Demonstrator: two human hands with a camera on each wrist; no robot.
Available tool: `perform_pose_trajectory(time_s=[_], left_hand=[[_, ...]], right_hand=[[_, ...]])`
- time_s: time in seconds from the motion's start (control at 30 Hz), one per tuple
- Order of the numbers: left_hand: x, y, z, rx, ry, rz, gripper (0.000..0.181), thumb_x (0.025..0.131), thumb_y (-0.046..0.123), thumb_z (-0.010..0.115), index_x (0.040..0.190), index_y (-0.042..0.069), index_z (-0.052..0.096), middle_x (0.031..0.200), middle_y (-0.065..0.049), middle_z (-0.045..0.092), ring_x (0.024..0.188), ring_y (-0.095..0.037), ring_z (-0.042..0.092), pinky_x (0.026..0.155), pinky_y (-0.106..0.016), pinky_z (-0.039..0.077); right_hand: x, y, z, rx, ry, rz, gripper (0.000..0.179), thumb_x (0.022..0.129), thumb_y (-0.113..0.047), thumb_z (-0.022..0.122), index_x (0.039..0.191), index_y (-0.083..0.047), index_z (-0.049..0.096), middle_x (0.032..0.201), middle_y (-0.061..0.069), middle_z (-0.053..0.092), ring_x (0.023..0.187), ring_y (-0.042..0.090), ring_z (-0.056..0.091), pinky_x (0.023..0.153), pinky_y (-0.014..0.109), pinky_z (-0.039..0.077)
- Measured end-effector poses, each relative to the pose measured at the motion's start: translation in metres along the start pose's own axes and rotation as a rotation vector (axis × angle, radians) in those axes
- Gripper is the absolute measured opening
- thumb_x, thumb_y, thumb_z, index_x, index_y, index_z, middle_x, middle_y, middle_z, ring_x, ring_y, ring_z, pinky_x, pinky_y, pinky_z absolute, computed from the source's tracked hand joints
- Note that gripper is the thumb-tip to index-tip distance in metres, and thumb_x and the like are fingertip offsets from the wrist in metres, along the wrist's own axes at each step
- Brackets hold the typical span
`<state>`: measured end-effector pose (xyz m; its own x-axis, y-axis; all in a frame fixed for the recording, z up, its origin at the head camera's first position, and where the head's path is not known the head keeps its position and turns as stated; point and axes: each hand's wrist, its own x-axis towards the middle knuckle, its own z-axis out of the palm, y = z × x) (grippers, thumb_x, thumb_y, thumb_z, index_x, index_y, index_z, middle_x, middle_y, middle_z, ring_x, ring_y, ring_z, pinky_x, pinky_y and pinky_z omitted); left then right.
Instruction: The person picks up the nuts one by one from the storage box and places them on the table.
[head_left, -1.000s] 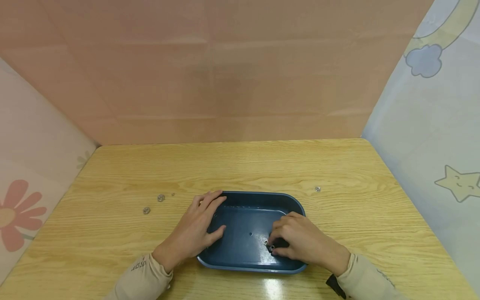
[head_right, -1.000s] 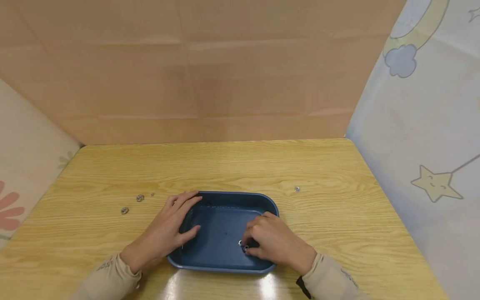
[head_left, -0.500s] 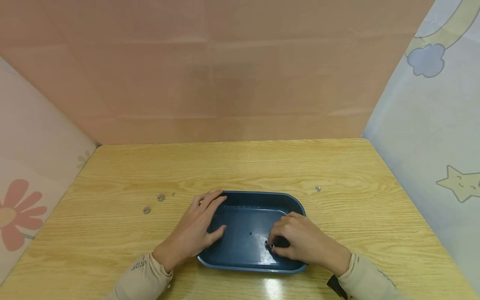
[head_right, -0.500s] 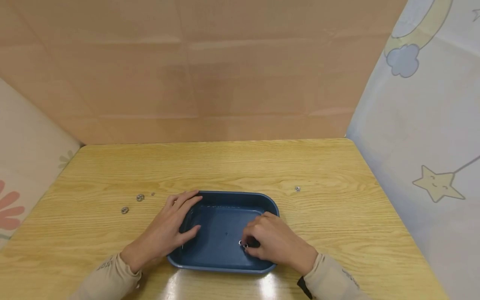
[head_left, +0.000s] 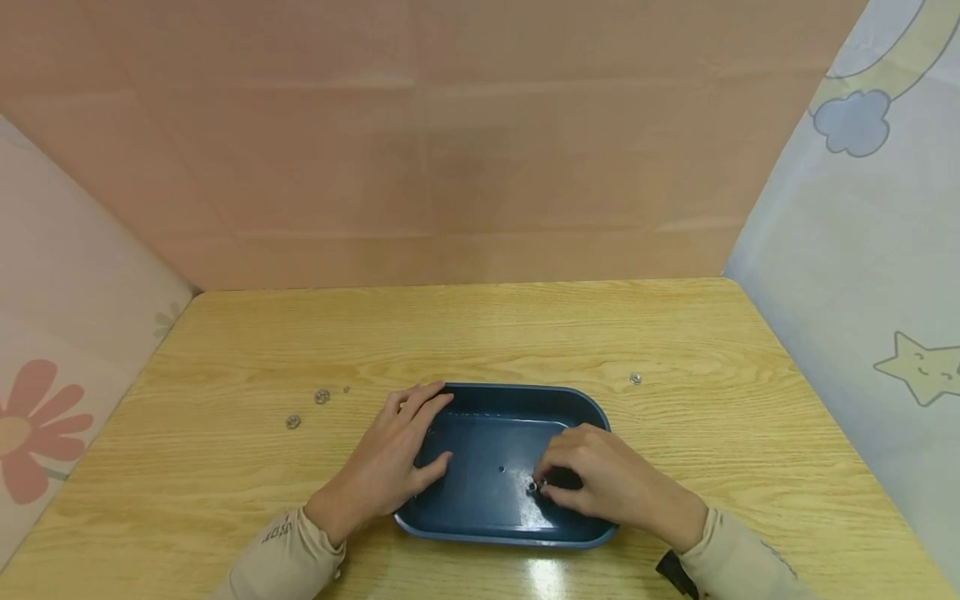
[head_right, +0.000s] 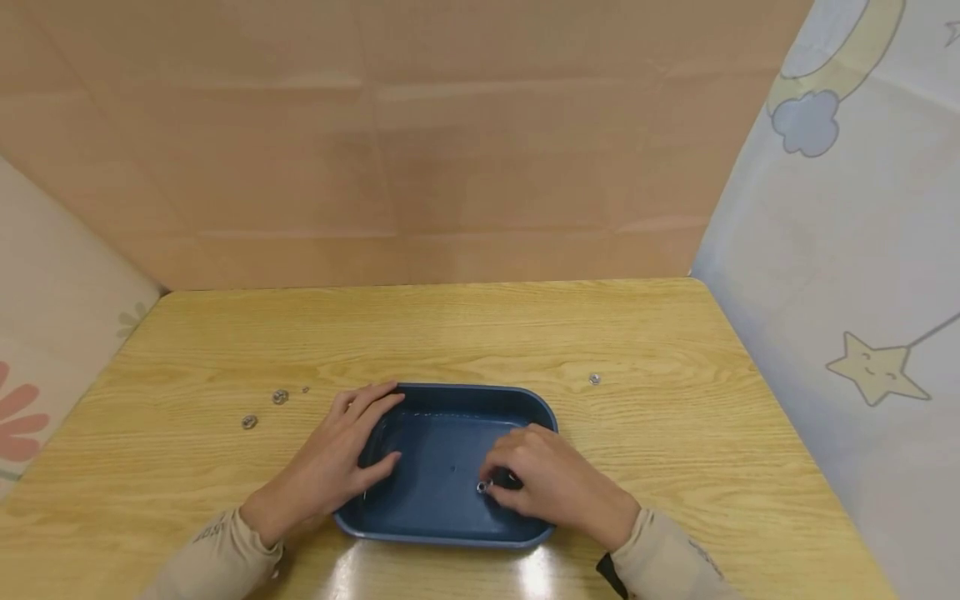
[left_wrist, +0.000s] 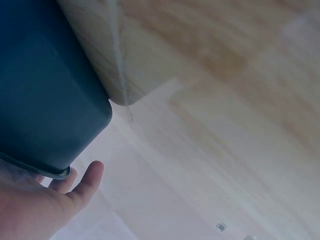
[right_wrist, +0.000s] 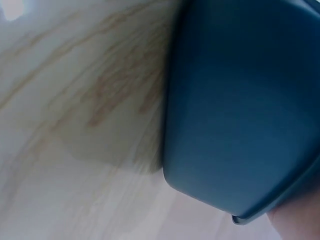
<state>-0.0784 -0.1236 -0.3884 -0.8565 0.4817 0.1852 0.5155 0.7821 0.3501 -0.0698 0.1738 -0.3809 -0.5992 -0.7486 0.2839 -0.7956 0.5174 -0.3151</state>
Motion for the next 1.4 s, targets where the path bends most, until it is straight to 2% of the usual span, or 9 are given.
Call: perform_pose_trajectory(time_s=[0.17, 0.37, 0.6, 0.77, 1.07, 1.2, 1.4], left_hand=[[0.000, 0.000, 0.000, 0.000, 0.009, 0.004, 0.071, 0.085, 0.033, 0.078, 0.145, 0.013, 0.048, 0.154, -0.007, 0.042, 0.133, -0.030, 0.042, 0.107, -0.048, 0.042], [0.000, 0.000, 0.000, 0.005, 0.014, 0.005, 0.071, 0.084, 0.033, 0.078, 0.145, 0.013, 0.048, 0.154, -0.007, 0.042, 0.132, -0.029, 0.043, 0.107, -0.048, 0.042], [0.000, 0.000, 0.000, -0.005, 0.004, -0.002, 0.070, 0.085, 0.031, 0.077, 0.146, 0.014, 0.047, 0.155, -0.004, 0.041, 0.132, -0.028, 0.042, 0.108, -0.048, 0.042], [0.000, 0.000, 0.000, -0.010, -0.010, -0.009, 0.070, 0.086, 0.031, 0.076, 0.147, 0.014, 0.046, 0.156, -0.005, 0.040, 0.133, -0.029, 0.041, 0.108, -0.048, 0.041], [0.000, 0.000, -0.001, -0.011, -0.005, -0.008, 0.071, 0.085, 0.030, 0.077, 0.147, 0.014, 0.046, 0.156, -0.005, 0.040, 0.134, -0.029, 0.041, 0.108, -0.048, 0.041], [-0.001, -0.001, 0.000, -0.005, -0.005, -0.008, 0.071, 0.085, 0.031, 0.077, 0.147, 0.014, 0.046, 0.156, -0.004, 0.041, 0.134, -0.029, 0.041, 0.109, -0.048, 0.041], [0.000, -0.001, -0.001, -0.009, -0.004, -0.004, 0.070, 0.086, 0.031, 0.076, 0.147, 0.014, 0.046, 0.156, -0.005, 0.041, 0.133, -0.028, 0.042, 0.108, -0.047, 0.041]], right_hand=[[0.001, 0.002, -0.008, -0.018, 0.049, -0.013, 0.016, 0.077, -0.014, 0.083, 0.088, -0.021, 0.075, 0.087, -0.015, 0.070, 0.082, 0.003, 0.064, 0.078, 0.031, 0.056], [0.000, 0.009, -0.022, -0.023, 0.085, 0.028, 0.016, 0.077, -0.013, 0.083, 0.090, -0.019, 0.075, 0.088, -0.014, 0.071, 0.081, 0.004, 0.065, 0.073, 0.029, 0.056], [-0.007, 0.021, -0.030, -0.074, 0.187, 0.043, 0.024, 0.070, -0.012, 0.087, 0.091, -0.017, 0.076, 0.090, -0.012, 0.072, 0.083, 0.006, 0.068, 0.073, 0.030, 0.058], [-0.011, 0.027, -0.032, -0.090, 0.227, 0.042, 0.026, 0.070, -0.010, 0.087, 0.092, -0.017, 0.075, 0.091, -0.012, 0.072, 0.085, 0.008, 0.068, 0.075, 0.030, 0.057], [-0.014, 0.034, -0.036, -0.102, 0.266, 0.041, 0.025, 0.071, -0.007, 0.085, 0.092, -0.015, 0.075, 0.091, -0.011, 0.072, 0.085, 0.007, 0.068, 0.079, 0.018, 0.053], [-0.017, 0.038, -0.040, -0.095, 0.286, 0.065, 0.028, 0.069, -0.004, 0.085, 0.092, -0.015, 0.075, 0.091, -0.010, 0.072, 0.084, 0.008, 0.068, 0.080, 0.013, 0.050], [-0.024, 0.044, -0.047, -0.103, 0.321, 0.112, 0.032, 0.066, -0.002, 0.086, 0.092, -0.016, 0.074, 0.091, -0.009, 0.072, 0.083, 0.009, 0.068, 0.080, 0.011, 0.049]])
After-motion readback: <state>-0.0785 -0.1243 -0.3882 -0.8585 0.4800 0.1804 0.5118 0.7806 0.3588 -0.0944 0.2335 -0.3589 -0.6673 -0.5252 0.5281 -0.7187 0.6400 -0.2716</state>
